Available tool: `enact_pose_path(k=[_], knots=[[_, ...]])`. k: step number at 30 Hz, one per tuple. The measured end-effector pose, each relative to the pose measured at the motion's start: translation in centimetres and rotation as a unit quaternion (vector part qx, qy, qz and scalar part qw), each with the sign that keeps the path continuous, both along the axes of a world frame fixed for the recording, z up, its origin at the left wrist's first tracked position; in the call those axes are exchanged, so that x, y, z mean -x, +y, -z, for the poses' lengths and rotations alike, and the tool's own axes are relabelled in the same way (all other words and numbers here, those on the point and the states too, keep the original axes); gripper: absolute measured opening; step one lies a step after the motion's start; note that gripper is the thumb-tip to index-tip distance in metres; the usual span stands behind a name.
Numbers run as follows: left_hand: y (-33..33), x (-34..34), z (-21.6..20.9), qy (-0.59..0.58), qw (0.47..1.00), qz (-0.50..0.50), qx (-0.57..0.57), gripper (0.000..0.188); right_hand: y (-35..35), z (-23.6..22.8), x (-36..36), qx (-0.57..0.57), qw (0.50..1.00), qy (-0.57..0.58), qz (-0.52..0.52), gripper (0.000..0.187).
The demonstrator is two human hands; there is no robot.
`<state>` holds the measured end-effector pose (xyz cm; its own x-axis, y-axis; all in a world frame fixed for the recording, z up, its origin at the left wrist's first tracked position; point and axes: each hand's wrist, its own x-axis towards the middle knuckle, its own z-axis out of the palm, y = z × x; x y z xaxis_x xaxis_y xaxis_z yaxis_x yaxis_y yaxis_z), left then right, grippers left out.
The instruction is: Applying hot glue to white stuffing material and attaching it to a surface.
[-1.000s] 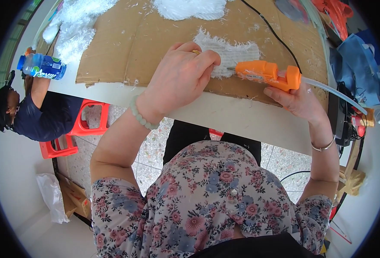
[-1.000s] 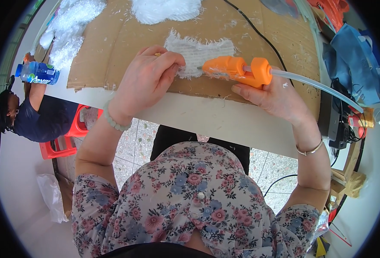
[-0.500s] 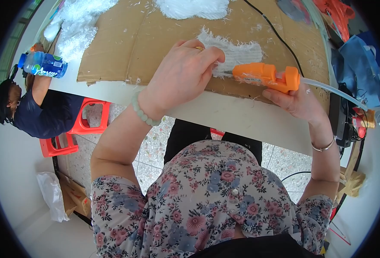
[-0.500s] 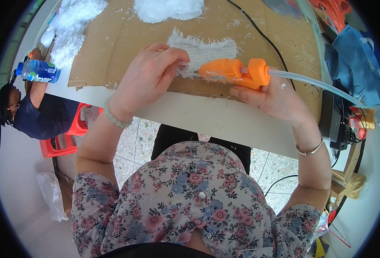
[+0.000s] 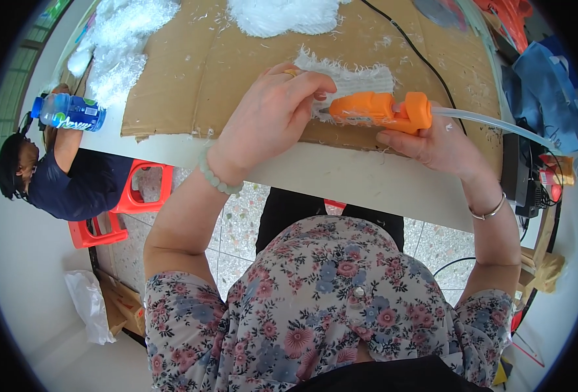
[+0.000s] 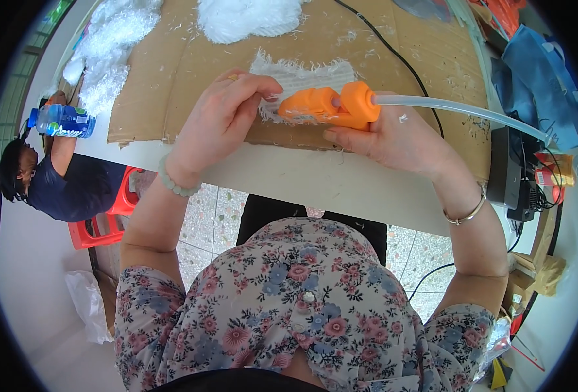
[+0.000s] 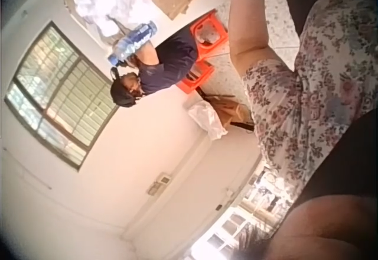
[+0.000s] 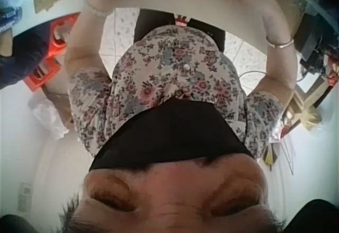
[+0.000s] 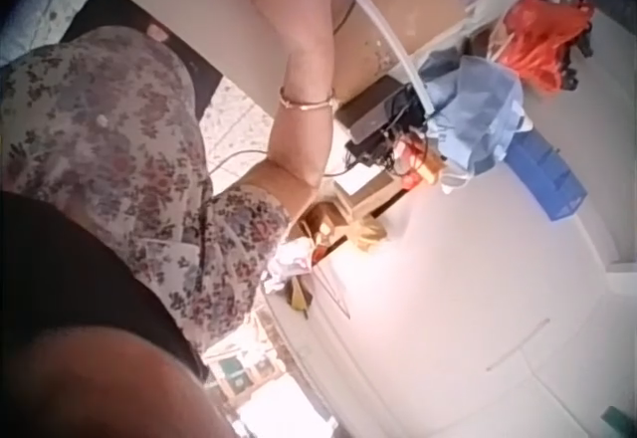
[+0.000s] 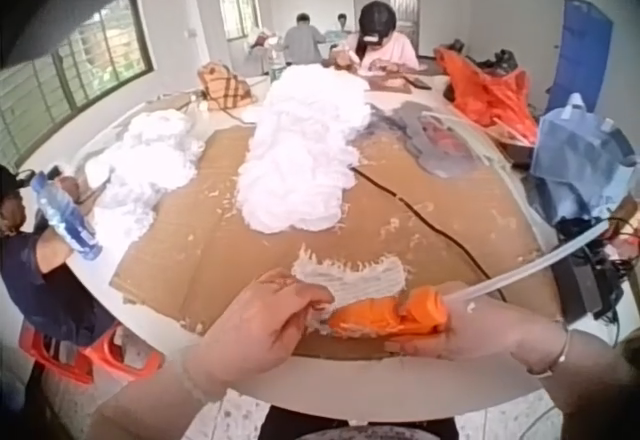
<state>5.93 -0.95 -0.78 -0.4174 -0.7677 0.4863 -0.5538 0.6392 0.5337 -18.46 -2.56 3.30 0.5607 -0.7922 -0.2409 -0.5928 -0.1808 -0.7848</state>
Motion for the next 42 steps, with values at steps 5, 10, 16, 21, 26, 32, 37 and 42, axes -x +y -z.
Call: enact_pose_path(k=[5, 10, 16, 21, 26, 32, 37, 42], knots=[[-0.1, -0.7, -0.5, -0.034, 0.997, -0.055, 0.05, 0.026, -0.2, 0.3, -0.1, -0.031, 0.999, -0.042, 0.006, 0.03], [0.0, -0.8, -0.5, -0.049, 0.992, -0.069, 0.088, 0.025, -0.5, 0.2, -0.6, -0.031, 0.999, 0.03, -0.003, 0.029], [1.2, -1.4, -0.3, -0.059, 0.988, -0.112, 0.091, 0.02, -0.5, 0.9, 0.7, 0.017, 0.997, -0.053, 0.045, 0.027], [2.0, -1.0, -0.1, -0.08, 0.987, -0.12, 0.073, 0.021, -1.0, 1.7, 0.8, -0.002, 0.995, -0.074, 0.059, 0.026], [2.8, 0.3, 0.0, -0.131, 0.98, -0.105, 0.102, 0.026, -2.4, 2.7, 1.1, -0.002, 0.986, -0.157, 0.054, 0.027], [2.2, 2.6, -0.3, -0.178, 0.966, -0.09, 0.166, 0.03, -4.0, 3.7, -0.7, -0.048, 0.917, -0.382, 0.102, 0.032], [1.2, 4.2, -0.1, -0.188, 0.96, -0.09, 0.188, 0.026, -5.0, 4.5, -2.6, -0.046, 0.9, -0.407, 0.15, 0.033], [-0.1, 4.1, 1.2, -0.207, 0.952, -0.093, 0.206, 0.016, -5.2, 5.4, -3.3, -0.072, 0.89, -0.412, 0.182, 0.031]])
